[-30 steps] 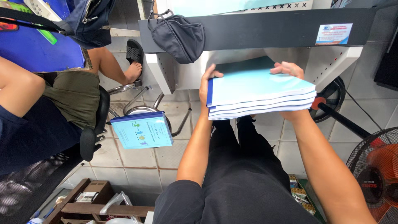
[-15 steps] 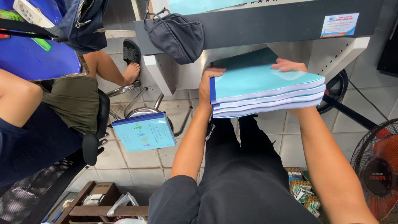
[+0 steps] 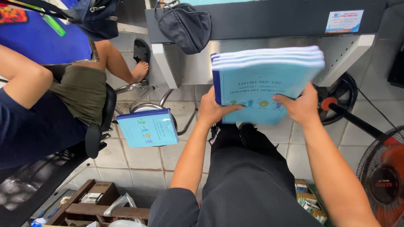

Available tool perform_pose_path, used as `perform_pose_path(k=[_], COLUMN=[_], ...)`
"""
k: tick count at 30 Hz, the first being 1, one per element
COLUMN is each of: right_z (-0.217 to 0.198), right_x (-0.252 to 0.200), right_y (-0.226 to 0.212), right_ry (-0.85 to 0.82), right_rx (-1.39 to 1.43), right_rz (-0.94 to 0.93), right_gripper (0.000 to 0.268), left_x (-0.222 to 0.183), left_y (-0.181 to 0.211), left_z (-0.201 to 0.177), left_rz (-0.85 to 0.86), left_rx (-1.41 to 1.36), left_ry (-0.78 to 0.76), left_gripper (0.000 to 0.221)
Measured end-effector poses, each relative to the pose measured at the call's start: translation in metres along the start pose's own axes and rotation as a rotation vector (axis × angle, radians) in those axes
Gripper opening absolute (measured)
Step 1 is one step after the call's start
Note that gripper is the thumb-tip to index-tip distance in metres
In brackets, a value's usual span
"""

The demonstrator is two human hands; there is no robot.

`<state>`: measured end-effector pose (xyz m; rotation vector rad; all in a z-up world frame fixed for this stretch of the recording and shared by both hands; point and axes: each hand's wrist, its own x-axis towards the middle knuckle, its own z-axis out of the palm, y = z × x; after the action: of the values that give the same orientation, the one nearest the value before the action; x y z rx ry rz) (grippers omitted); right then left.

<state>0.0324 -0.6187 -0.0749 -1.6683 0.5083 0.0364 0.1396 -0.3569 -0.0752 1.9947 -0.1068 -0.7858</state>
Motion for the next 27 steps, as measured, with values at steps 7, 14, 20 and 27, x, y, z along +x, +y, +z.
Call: perform_pose_path(k=[7,14,20,27], right_z=[0.029,0.04,0.042,0.043], right_x=[0.02,0.05,0.065,0.079], right_y=[0.066,0.089,0.097,0.113], right_ry=[0.011,0.073,0.154,0.206], right_rx=[0.145,0.135,0.139,0.129], right_rz=[0.408,0.404,0.406,0.368], right_gripper=[0.05,0.062,0.069,0.067], left_x=[0.015,0.038,0.064,0.082], left_y=[-0.05,-0.085,-0.077,-0.073], left_z=[0.027,0.037,0.025,0.022], left_rz=[-0.188,-0.212,-0.161,-0.19], left_rx=[-0.144,-0.3,-0.289,-0.285], left_ry=[-0.109,-0.141,-0.159,-0.193], left_gripper=[0.063,0.058,0.065,0.07])
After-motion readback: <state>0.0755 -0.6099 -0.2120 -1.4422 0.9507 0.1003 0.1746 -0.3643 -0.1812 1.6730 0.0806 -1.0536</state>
